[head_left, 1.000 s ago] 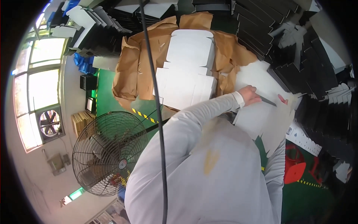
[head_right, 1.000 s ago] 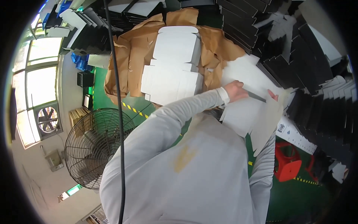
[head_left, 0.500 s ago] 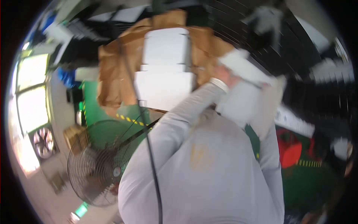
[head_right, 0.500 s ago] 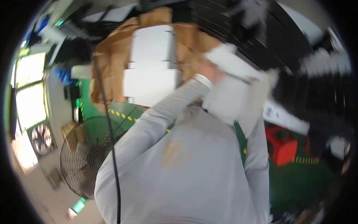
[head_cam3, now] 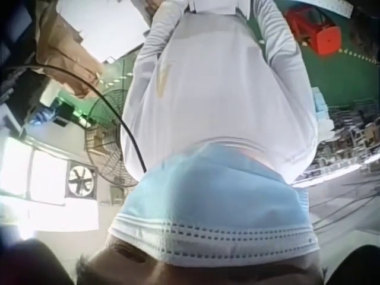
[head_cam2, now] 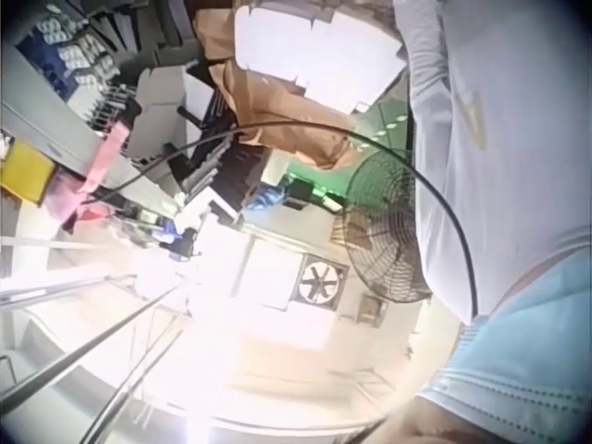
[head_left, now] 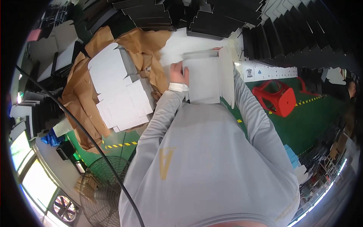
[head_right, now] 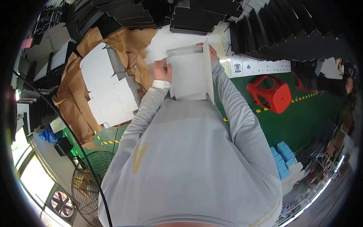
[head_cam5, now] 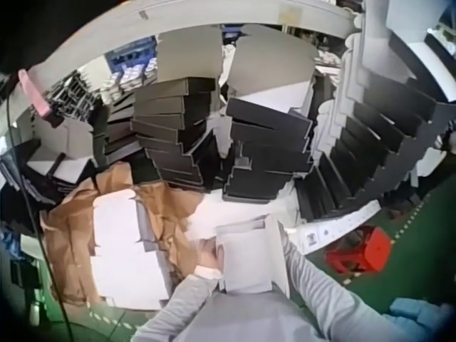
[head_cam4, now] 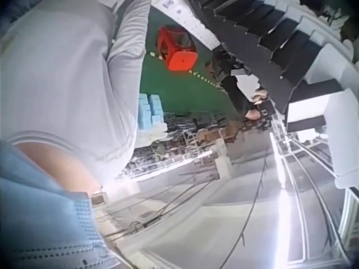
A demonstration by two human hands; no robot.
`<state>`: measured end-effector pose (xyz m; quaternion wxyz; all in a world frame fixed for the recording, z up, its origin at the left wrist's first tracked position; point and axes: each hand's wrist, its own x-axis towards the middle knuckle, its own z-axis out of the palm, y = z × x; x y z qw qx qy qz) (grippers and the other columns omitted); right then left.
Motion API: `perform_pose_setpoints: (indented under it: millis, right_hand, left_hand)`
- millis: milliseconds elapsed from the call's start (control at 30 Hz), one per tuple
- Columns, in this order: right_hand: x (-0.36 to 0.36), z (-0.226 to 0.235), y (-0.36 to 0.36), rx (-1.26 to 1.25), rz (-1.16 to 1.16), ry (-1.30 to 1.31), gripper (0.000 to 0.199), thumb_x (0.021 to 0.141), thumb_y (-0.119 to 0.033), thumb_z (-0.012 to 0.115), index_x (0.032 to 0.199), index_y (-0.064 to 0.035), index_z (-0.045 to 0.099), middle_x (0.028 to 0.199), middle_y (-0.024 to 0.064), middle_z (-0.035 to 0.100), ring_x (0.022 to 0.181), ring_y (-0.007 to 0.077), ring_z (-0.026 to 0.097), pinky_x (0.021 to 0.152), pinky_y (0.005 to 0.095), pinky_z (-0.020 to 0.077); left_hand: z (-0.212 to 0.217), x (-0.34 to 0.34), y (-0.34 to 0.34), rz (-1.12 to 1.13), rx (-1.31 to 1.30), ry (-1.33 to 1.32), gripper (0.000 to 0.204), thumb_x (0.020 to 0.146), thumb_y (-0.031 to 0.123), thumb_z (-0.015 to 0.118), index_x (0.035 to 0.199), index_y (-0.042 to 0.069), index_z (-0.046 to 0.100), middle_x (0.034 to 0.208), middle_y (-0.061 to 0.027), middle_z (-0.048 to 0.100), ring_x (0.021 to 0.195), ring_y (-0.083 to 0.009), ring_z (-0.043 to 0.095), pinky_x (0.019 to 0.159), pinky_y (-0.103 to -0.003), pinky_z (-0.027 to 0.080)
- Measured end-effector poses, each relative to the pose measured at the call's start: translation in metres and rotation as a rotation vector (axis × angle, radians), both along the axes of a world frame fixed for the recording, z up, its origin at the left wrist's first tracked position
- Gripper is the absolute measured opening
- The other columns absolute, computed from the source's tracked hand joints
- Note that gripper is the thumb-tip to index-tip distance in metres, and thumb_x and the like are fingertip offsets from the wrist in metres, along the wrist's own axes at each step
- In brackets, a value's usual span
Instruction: Folding and stacking white and black cardboard boxes at an assembly station.
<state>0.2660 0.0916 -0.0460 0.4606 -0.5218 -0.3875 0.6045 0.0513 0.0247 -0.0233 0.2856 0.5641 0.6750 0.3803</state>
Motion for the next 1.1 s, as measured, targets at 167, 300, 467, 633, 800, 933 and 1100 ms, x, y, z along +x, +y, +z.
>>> perform_pose_setpoints:
  millis: [167, 300, 467, 633, 800, 933, 1100]
  right_hand:
    - [-0.009, 0.013, -0.003, 0.022, -0.002, -0.023, 0.029, 0.089, -0.024, 0.039, 0.091, -0.0029, 0.059, 0.081, 0.0023, 0.057, 0.074, 0.0099, 0.051, 0.07, 0.0224, 0.0415]
    - [-0.012, 0.01, 0.0, -0.035, -0.016, 0.074, 0.029, 0.089, -0.023, 0.038, 0.089, -0.0028, 0.059, 0.08, 0.0027, 0.057, 0.074, 0.0103, 0.051, 0.07, 0.0229, 0.0422]
    - [-0.004, 0.01, 0.005, 0.252, 0.094, -0.398, 0.025, 0.087, -0.021, 0.041, 0.088, -0.0049, 0.059, 0.084, 0.0036, 0.058, 0.077, 0.0132, 0.053, 0.072, 0.0263, 0.043]
    - [0.006, -0.072, 0.006, 0.429, 0.026, -0.55, 0.023, 0.084, -0.018, 0.047, 0.103, -0.0068, 0.053, 0.1, 0.0136, 0.056, 0.093, 0.0295, 0.053, 0.085, 0.0382, 0.0403]
    - [-0.012, -0.057, 0.004, 0.4, 0.062, -0.44, 0.023, 0.085, -0.022, 0.043, 0.102, -0.009, 0.053, 0.094, 0.0145, 0.056, 0.089, 0.0309, 0.052, 0.078, 0.0384, 0.0425]
    - [-0.018, -0.015, -0.003, 0.012, -0.224, -0.117, 0.047, 0.08, -0.047, 0.051, 0.073, -0.0023, 0.063, 0.061, 0.0085, 0.057, 0.061, 0.0143, 0.05, 0.06, 0.0304, 0.0414]
    - [-0.023, 0.007, 0.002, 0.346, -0.336, -0.27, 0.04, 0.08, -0.039, 0.054, 0.076, -0.0001, 0.062, 0.062, 0.0116, 0.057, 0.06, 0.015, 0.052, 0.057, 0.03, 0.0413]
  left_hand:
    - [-0.007, -0.012, 0.013, -0.163, 0.232, -0.051, 0.012, 0.074, 0.004, 0.058, 0.082, -0.004, 0.055, 0.073, -0.0146, 0.046, 0.06, -0.0268, 0.048, 0.055, -0.033, 0.041]
    - [-0.024, -0.023, 0.043, -0.075, -0.213, -0.391, 0.014, 0.075, 0.007, 0.062, 0.068, 0.0, 0.052, 0.066, -0.0041, 0.049, 0.05, -0.0097, 0.044, 0.046, -0.023, 0.036]
    - [-0.042, -0.016, 0.063, -0.133, -0.036, -0.203, 0.031, 0.065, 0.013, 0.073, 0.084, 0.004, 0.05, 0.074, -0.0027, 0.048, 0.061, -0.0105, 0.042, 0.052, -0.025, 0.039]
    - [-0.02, -0.025, 0.064, -0.482, -0.157, 0.112, 0.053, 0.073, 0.01, 0.063, 0.123, 0.015, 0.046, 0.081, -0.0068, 0.049, 0.072, -0.0198, 0.049, 0.065, -0.03, 0.044]
    - [-0.02, -0.044, 0.042, -0.787, 0.216, 0.304, 0.039, 0.078, 0.0, 0.045, 0.115, 0.01, 0.053, 0.073, -0.0189, 0.043, 0.066, -0.0349, 0.046, 0.061, -0.041, 0.041]
    - [0.014, -0.029, 0.032, -0.816, 0.1, 0.132, 0.037, 0.077, -0.001, 0.049, 0.113, 0.003, 0.053, 0.074, -0.0107, 0.039, 0.059, -0.023, 0.041, 0.055, -0.032, 0.039]
    - [-0.023, -0.029, 0.046, -0.593, 0.061, -0.181, 0.036, 0.078, 0.011, 0.06, 0.111, 0.0, 0.054, 0.062, 0.0004, 0.033, 0.055, -0.0097, 0.034, 0.048, -0.021, 0.028]
